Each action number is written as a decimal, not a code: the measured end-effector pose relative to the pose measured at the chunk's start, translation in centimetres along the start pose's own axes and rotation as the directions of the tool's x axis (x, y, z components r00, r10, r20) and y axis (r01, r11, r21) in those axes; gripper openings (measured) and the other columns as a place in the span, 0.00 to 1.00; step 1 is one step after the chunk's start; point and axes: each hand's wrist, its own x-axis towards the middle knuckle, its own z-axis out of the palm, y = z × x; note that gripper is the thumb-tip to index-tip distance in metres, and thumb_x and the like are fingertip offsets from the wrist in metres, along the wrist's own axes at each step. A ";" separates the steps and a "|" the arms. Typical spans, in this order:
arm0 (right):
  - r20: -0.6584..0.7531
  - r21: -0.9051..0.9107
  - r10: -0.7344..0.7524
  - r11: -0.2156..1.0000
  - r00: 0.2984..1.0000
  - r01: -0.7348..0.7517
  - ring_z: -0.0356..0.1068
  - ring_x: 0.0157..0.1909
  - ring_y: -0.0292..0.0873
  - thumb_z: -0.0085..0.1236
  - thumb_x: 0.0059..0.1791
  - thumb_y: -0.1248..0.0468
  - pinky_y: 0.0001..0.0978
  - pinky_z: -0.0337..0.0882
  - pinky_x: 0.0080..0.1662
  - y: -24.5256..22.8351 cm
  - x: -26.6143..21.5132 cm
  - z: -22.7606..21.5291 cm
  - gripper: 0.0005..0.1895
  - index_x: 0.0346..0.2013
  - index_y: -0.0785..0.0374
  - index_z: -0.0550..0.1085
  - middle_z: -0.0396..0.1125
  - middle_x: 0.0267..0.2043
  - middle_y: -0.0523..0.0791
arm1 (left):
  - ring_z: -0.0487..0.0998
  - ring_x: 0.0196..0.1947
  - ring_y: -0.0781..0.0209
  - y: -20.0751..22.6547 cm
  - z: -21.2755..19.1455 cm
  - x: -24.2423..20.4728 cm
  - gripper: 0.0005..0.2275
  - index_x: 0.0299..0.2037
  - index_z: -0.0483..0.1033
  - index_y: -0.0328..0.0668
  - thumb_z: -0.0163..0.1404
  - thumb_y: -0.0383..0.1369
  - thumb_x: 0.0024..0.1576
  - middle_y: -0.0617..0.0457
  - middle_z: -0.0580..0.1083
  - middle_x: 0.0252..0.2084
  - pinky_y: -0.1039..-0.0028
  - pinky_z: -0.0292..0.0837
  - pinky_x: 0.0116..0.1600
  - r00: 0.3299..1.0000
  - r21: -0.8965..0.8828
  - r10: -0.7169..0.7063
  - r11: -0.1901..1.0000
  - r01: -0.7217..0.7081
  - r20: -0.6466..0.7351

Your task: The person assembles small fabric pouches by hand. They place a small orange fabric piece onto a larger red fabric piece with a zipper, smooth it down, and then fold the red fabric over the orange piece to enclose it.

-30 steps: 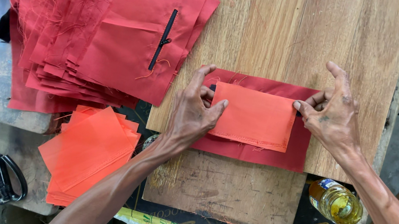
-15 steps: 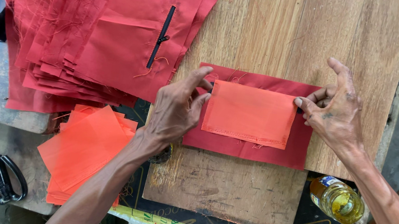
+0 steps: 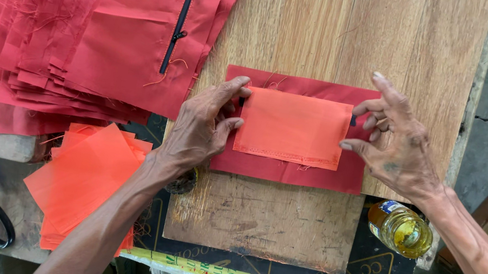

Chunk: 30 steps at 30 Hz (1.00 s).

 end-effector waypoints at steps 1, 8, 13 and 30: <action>0.016 -0.001 -0.003 1.000 1.000 0.003 0.71 0.42 0.39 0.74 0.38 0.58 0.32 0.78 0.46 0.1 -0.1 0.1 0.59 0.76 0.56 0.49 0.71 0.52 0.48 | 0.78 0.40 0.54 0.0 -0.2 0.0 0.34 0.68 0.62 0.39 0.61 0.19 0.49 0.48 0.76 0.53 0.69 0.78 0.47 1.000 0.010 0.018 1.000 -0.018 0.020; 0.066 -0.048 -0.026 0.998 0.997 0.030 0.68 0.47 0.42 0.76 0.33 0.55 0.33 0.73 0.47 -0.3 -0.6 0.3 0.62 0.76 0.57 0.50 0.69 0.56 0.49 | 0.76 0.42 0.53 0.1 -1.1 -0.1 0.41 0.70 0.60 0.38 0.66 0.23 0.43 0.46 0.74 0.50 0.67 0.77 0.50 0.993 0.013 0.039 0.999 -0.041 0.110; 0.095 -0.041 -0.031 0.999 0.995 0.035 0.68 0.47 0.43 0.76 0.33 0.58 0.35 0.74 0.48 -0.7 -0.6 0.2 0.62 0.76 0.57 0.51 0.69 0.56 0.47 | 0.75 0.42 0.52 0.1 -1.1 0.0 0.41 0.69 0.61 0.37 0.67 0.25 0.42 0.45 0.74 0.47 0.66 0.76 0.50 0.991 0.032 0.039 0.999 -0.044 0.131; 0.138 -0.019 -0.005 1.000 0.990 0.008 0.67 0.46 0.45 0.76 0.33 0.65 0.36 0.75 0.47 -1.2 -0.2 -0.3 0.62 0.76 0.56 0.49 0.68 0.56 0.47 | 0.75 0.46 0.50 -0.1 -1.2 0.2 0.40 0.67 0.62 0.35 0.67 0.25 0.42 0.44 0.73 0.53 0.64 0.74 0.54 0.987 0.040 0.094 0.994 -0.100 0.131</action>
